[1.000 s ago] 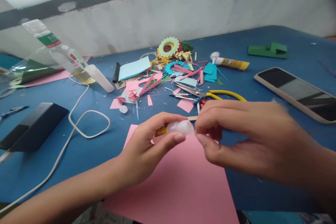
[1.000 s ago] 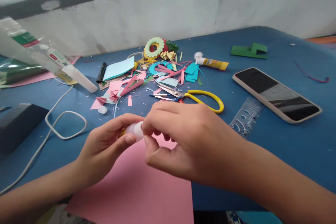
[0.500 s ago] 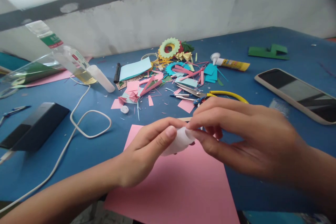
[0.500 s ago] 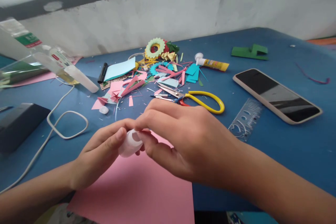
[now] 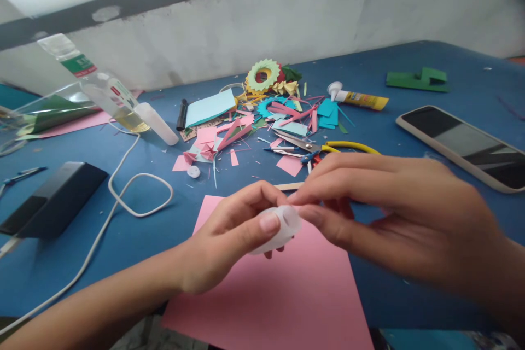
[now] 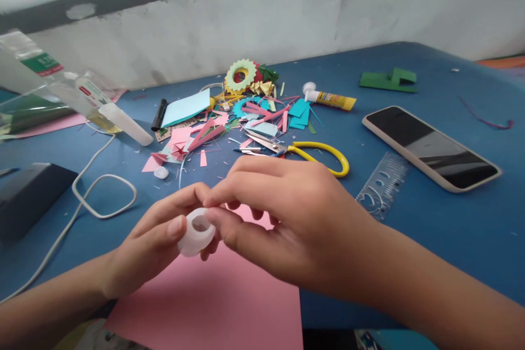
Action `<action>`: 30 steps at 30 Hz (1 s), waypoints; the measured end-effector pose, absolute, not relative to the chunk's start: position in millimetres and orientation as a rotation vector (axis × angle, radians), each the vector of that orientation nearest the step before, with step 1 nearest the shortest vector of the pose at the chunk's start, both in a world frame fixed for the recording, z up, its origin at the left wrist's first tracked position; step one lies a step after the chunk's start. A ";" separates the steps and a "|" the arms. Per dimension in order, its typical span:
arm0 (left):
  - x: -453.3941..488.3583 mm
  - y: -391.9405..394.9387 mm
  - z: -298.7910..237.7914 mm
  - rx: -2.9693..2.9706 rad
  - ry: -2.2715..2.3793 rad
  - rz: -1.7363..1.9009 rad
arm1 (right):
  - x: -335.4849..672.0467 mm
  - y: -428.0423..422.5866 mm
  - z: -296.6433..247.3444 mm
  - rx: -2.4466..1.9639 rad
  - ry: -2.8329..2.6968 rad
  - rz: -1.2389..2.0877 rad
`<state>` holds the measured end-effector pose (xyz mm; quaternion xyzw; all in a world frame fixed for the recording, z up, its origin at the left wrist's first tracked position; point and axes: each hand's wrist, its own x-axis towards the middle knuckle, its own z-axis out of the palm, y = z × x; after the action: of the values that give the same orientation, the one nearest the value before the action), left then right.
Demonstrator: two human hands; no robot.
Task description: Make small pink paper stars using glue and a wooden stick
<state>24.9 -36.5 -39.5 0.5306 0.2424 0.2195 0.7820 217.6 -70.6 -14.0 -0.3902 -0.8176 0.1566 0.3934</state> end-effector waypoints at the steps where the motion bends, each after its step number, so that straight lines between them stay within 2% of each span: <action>1: 25.2 -36.7 -38.8 1.166 0.536 0.475 | 217.6 -70.6 -13.6 -1.002 -2.066 0.432; 5: 26.6 -36.2 -36.8 1.391 0.615 0.489 | 219.5 -70.1 -13.4 -1.117 -2.062 0.563; 9: 30.1 -36.0 -37.0 1.703 0.698 0.414 | 224.2 -68.4 -18.1 -1.103 -2.213 0.551; 17: 33.3 -33.8 -37.3 1.733 0.786 0.417 | 228.5 -73.5 -34.6 -1.051 -2.407 -0.002; 30: 31.4 -35.5 -34.2 1.580 0.823 0.421 | 227.7 -70.1 -33.4 -0.986 -2.357 0.158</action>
<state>31.4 -35.5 -34.2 0.6842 0.3565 0.1824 0.6095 227.7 -70.1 -33.4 -0.3691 -0.8821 0.0593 0.2866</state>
